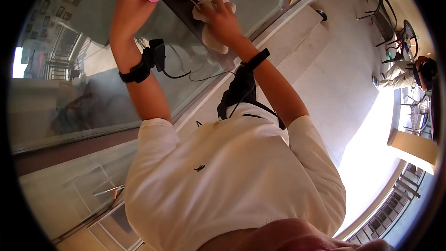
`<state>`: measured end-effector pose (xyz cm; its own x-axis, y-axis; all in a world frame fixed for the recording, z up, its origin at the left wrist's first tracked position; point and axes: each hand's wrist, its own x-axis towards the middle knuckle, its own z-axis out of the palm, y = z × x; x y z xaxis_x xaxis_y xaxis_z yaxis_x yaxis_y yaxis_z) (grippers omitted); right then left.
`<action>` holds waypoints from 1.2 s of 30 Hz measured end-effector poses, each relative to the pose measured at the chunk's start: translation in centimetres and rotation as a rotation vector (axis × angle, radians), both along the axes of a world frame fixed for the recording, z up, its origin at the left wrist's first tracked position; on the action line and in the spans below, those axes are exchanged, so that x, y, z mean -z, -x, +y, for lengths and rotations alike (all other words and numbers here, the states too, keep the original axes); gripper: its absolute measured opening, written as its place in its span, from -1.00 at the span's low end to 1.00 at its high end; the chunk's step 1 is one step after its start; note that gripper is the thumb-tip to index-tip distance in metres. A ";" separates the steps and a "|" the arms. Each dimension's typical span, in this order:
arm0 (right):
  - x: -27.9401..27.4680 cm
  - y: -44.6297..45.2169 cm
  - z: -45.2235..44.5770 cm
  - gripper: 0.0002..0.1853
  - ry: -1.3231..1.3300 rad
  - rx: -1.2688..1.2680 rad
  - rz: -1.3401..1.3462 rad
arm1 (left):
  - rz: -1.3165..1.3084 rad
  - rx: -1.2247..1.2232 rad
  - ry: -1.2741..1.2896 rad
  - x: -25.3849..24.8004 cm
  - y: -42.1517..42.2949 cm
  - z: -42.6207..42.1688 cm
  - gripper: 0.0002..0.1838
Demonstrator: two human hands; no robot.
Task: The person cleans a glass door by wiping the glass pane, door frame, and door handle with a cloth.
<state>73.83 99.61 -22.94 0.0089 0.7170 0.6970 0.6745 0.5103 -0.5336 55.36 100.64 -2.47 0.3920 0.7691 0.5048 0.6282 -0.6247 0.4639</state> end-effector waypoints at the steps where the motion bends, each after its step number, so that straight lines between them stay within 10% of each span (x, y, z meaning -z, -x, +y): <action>1: 0.5 -0.6 -0.3 -0.35 0.010 -0.009 -0.065 | -0.073 0.081 -0.014 -0.1 0.0 -0.3 -0.69; 10: -6.4 -0.1 -3.0 -0.42 -0.240 -0.137 0.298 | 0.088 -0.117 -0.141 -1.2 -1.3 -6.2 -0.68; 12: -7.3 0.8 -3.6 -0.36 -0.285 -0.028 -0.131 | 0.113 -0.158 -0.109 -1.7 -1.2 -7.3 -0.68; 25: -0.1 -3.1 2.8 -0.35 -0.135 -0.021 -0.308 | 0.128 -0.092 -0.101 -0.4 0.2 -1.4 -0.77; 31: -5.5 0.8 -1.4 -0.32 -0.235 -0.097 -0.041 | 0.075 -0.116 -0.036 0.5 1.4 -4.6 -0.74; 36: 2.6 3.3 -3.7 -0.24 -0.121 -0.099 0.138 | -0.048 0.054 -0.057 0.0 2.6 -6.8 -0.67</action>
<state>70.55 95.92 -25.57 0.0444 0.6300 0.7754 0.5425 0.6365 -0.5482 52.79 93.86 -2.45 0.4063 0.7170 0.5664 0.5705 -0.6833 0.4557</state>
